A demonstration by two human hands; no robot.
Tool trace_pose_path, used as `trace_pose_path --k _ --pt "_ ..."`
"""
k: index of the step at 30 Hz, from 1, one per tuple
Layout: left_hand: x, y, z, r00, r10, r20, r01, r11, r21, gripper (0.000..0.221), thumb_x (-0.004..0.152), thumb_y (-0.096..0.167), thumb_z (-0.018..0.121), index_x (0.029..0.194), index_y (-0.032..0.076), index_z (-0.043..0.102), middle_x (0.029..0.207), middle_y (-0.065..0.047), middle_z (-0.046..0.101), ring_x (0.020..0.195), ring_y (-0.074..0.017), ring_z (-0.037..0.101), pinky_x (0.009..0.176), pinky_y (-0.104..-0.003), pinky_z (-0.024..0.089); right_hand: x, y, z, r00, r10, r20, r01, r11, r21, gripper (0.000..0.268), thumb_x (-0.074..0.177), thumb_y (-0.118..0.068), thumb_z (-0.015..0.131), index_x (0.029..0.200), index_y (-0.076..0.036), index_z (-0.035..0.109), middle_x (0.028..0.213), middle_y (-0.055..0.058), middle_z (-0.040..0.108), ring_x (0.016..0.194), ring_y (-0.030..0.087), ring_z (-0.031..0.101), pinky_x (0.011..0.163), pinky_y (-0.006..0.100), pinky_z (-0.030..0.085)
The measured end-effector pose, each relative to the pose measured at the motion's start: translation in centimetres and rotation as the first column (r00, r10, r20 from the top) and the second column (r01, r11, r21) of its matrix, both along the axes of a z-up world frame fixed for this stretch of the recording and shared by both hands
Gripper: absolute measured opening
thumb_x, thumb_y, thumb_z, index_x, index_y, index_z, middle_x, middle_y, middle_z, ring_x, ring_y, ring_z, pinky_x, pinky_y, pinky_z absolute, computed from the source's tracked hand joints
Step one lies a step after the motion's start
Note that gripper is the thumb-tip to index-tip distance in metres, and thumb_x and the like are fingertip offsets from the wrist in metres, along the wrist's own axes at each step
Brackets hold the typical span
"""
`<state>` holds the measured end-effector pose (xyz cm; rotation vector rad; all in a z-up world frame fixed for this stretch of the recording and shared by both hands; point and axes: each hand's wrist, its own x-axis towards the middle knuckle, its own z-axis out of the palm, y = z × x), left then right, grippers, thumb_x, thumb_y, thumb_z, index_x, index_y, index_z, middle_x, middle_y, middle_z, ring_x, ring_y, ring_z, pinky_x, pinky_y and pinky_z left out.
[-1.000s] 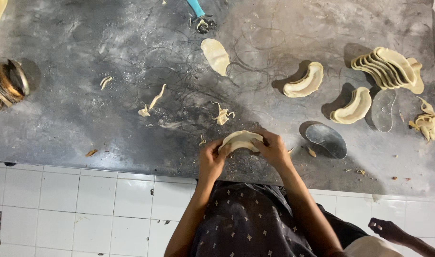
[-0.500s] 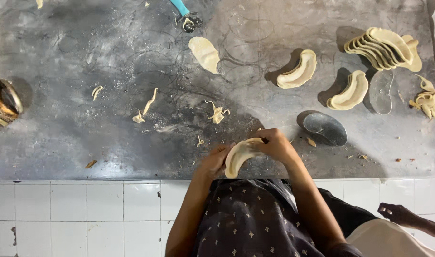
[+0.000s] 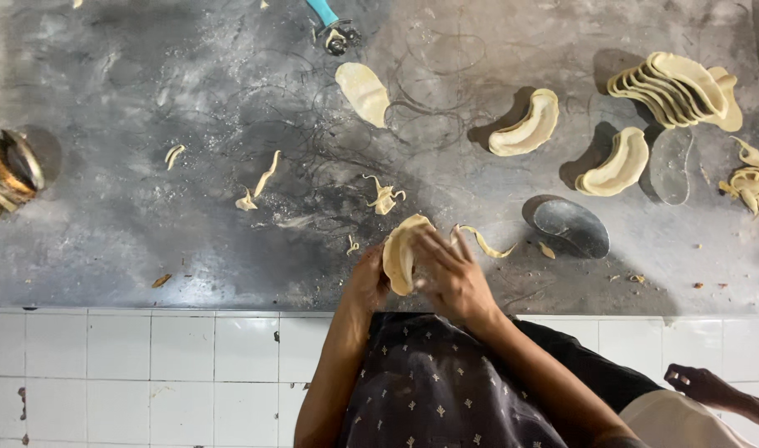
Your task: The person prepares pieces of dough for baking by using a rolling cutter to trim them and by folding and pressing them into curved metal molds by hand.
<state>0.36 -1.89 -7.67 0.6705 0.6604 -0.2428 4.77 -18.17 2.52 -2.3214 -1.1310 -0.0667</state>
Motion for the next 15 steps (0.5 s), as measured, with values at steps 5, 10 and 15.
trace_pose_path --k 5,10,15 --pt "-0.8 0.1 -0.5 0.999 0.035 -0.008 -0.034 0.999 0.011 0.034 0.101 0.026 0.051 0.089 0.000 0.068 0.067 -0.013 0.067 0.058 -0.0231 0.071 0.051 -0.030 0.060 0.4 0.4 0.0 0.996 -0.003 -0.085 -0.001 0.999 -0.054 0.065 0.100 -0.049 0.023 0.144 -0.007 0.046 0.150 0.019 0.043 0.141 0.034 0.036 0.114 0.058 0.017" --pt "-0.7 -0.4 -2.1 1.000 0.004 0.009 -0.004 1.000 0.027 0.034 0.102 0.024 0.050 0.091 -0.002 0.069 0.068 -0.015 0.068 0.056 -0.0230 0.070 0.050 -0.029 0.058 1.8 1.8 0.6 0.977 -0.027 -0.211 -0.026 0.969 -0.244 0.067 0.098 -0.049 0.024 0.154 -0.011 0.028 0.160 0.012 0.026 0.146 0.032 0.023 0.116 0.057 0.004" --pt "-0.5 -0.5 -3.1 0.997 -0.041 -0.061 0.045 0.997 0.060 0.038 0.106 0.028 0.043 0.097 0.000 0.067 0.056 -0.004 0.058 0.042 -0.0104 0.059 0.035 -0.014 0.043 2.7 1.6 2.7 0.972 -0.128 -0.196 0.042 0.919 -0.393 0.068 0.097 -0.040 0.040 0.154 -0.009 0.023 0.161 0.016 0.020 0.147 0.035 0.017 0.115 0.059 0.004"
